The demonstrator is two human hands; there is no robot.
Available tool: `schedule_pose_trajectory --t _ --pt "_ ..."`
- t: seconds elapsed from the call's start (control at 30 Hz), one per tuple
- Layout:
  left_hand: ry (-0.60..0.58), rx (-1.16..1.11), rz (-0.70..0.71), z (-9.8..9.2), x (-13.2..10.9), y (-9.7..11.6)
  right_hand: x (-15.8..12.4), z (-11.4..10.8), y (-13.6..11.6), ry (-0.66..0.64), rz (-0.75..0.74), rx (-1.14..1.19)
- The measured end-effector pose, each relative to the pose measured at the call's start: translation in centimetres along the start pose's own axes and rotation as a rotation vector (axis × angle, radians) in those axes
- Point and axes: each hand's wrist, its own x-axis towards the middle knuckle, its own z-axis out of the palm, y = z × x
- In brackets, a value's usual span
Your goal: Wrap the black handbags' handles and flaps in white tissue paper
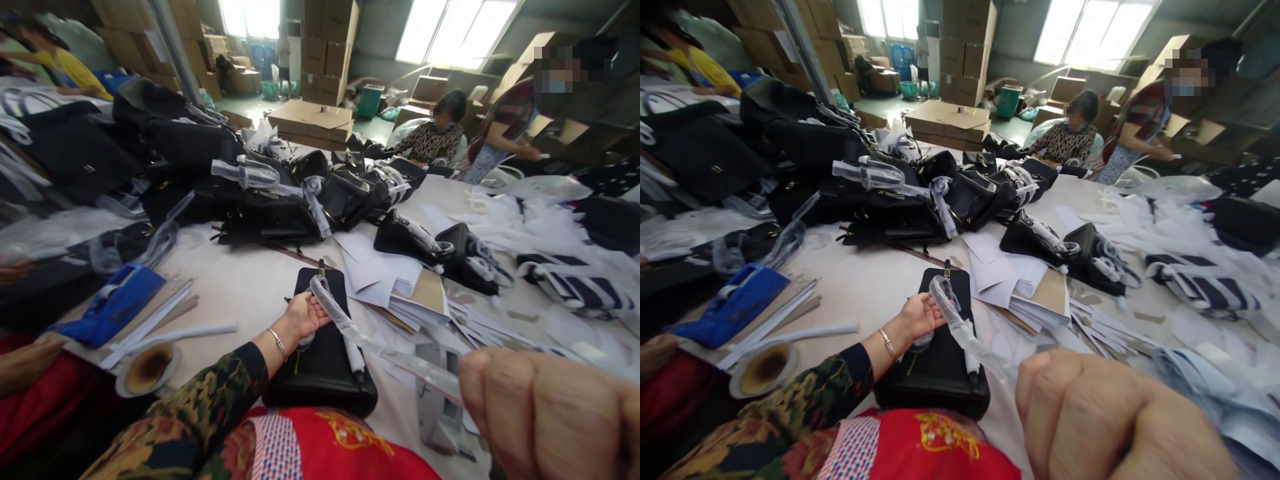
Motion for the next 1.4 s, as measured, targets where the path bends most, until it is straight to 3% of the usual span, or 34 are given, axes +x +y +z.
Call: schedule_pose_trajectory --t 0.07,0.13,0.23,0.33,0.43,0.5,0.57,0.63,0.73,0.83,0.93,1.03,1.2,1.4 --pt "-0.054 -0.157 0.033 0.0 -0.8 1.3 0.5 0.7 0.6 -0.094 -0.108 0.096" --pt "-0.043 -0.256 0.064 0.2 -1.1 2.7 0.4 1.5 1.9 -0.089 -0.072 0.135" --pt "0.03 -0.242 0.064 0.4 -0.9 4.5 -1.2 1.8 5.0 -0.109 0.221 -0.028" --pt "0.046 -0.193 0.039 0.1 -0.7 6.0 -4.1 0.2 8.0 -0.289 0.613 -0.185" --pt "0.036 -0.14 0.001 -0.2 -1.1 7.4 -6.4 -2.1 9.9 -0.402 0.817 -0.082" --pt "0.007 -0.115 -0.016 0.5 -1.7 7.9 -6.2 -2.9 11.1 -0.282 0.754 0.049" --pt "-0.027 -0.108 -0.03 2.1 -2.2 8.0 -4.6 -2.5 12.8 -0.058 0.641 0.086" --pt "-0.059 -0.117 -0.036 4.3 -2.6 7.7 -1.9 -0.9 14.9 0.117 0.595 0.005" --pt "-0.134 -0.092 -0.005 6.5 -2.5 7.1 1.7 2.4 17.9 0.215 0.681 -0.007" --pt "-0.218 0.193 0.083 5.6 -1.1 6.5 2.9 3.5 18.9 0.405 0.751 0.232" --pt "-0.023 0.803 0.216 2.7 1.6 5.5 2.6 1.8 18.0 0.575 0.691 0.386" --pt "0.115 1.147 0.241 0.9 4.7 3.5 2.7 0.0 16.8 0.627 0.621 0.41" --pt "0.041 1.413 0.18 1.4 8.1 0.1 4.2 0.2 15.7 0.629 0.548 0.381" --pt "-0.008 1.582 0.109 1.8 8.8 -1.0 3.6 -0.1 14.4 0.606 0.507 0.355"
